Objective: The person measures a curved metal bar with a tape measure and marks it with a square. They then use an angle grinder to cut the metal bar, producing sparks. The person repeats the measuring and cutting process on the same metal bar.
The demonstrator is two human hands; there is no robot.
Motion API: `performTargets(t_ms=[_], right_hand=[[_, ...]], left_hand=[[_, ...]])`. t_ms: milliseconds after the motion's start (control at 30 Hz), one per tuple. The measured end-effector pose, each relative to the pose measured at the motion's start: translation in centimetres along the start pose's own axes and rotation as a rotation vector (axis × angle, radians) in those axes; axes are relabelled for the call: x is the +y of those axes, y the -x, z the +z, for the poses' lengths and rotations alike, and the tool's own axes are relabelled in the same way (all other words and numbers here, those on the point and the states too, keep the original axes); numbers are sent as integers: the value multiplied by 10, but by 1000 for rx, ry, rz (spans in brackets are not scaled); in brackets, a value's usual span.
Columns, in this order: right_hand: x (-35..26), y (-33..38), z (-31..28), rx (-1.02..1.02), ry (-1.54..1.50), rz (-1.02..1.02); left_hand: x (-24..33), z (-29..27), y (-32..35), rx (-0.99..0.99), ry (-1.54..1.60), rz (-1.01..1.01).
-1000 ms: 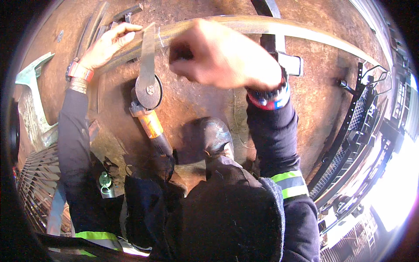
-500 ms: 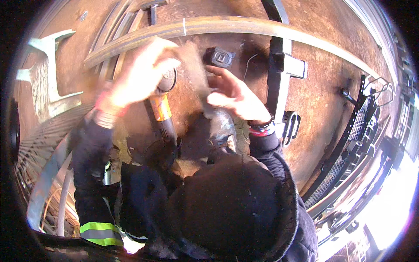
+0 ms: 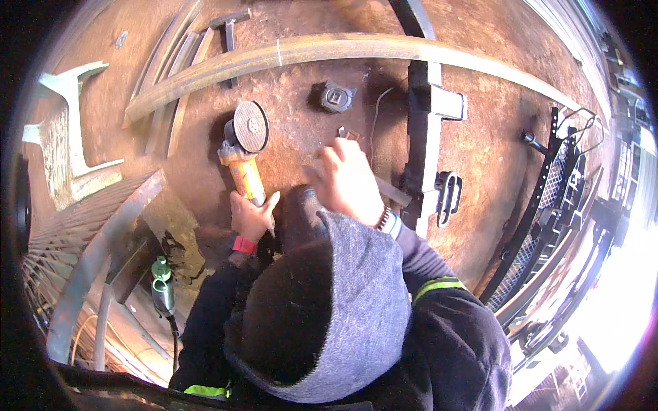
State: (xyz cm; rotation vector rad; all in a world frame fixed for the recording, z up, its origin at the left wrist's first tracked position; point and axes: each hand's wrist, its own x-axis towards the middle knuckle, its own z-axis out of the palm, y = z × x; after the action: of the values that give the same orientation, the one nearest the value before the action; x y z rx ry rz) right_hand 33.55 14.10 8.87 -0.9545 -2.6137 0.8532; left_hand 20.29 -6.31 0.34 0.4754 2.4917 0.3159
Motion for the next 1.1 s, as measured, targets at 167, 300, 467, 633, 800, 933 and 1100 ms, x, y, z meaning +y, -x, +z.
performTargets(t_ms=[167, 300, 467, 633, 800, 933, 1100], right_hand=[[-9, -21, 58, -659, -566, 261], [-25, 15, 116, -802, -1293, 217], [-30, 0, 61, -369, -1724, 413], [4, -37, 1, 89, -1586, 479], [10, -40, -61, 317, -1297, 486], [29, -28, -91, 390, -1202, 474], [58, 35, -137, 433, -865, 501]], left_hand=[[-28, -6, -8, -135, 707, 153], [-36, -54, 13, -617, 878, 234], [61, -95, 14, -916, 736, 81], [89, -36, 19, -448, 551, 711], [151, -25, 14, -540, 581, 821], [173, -55, -5, -425, 468, 1174], [159, -160, -131, 510, -395, 1136]])
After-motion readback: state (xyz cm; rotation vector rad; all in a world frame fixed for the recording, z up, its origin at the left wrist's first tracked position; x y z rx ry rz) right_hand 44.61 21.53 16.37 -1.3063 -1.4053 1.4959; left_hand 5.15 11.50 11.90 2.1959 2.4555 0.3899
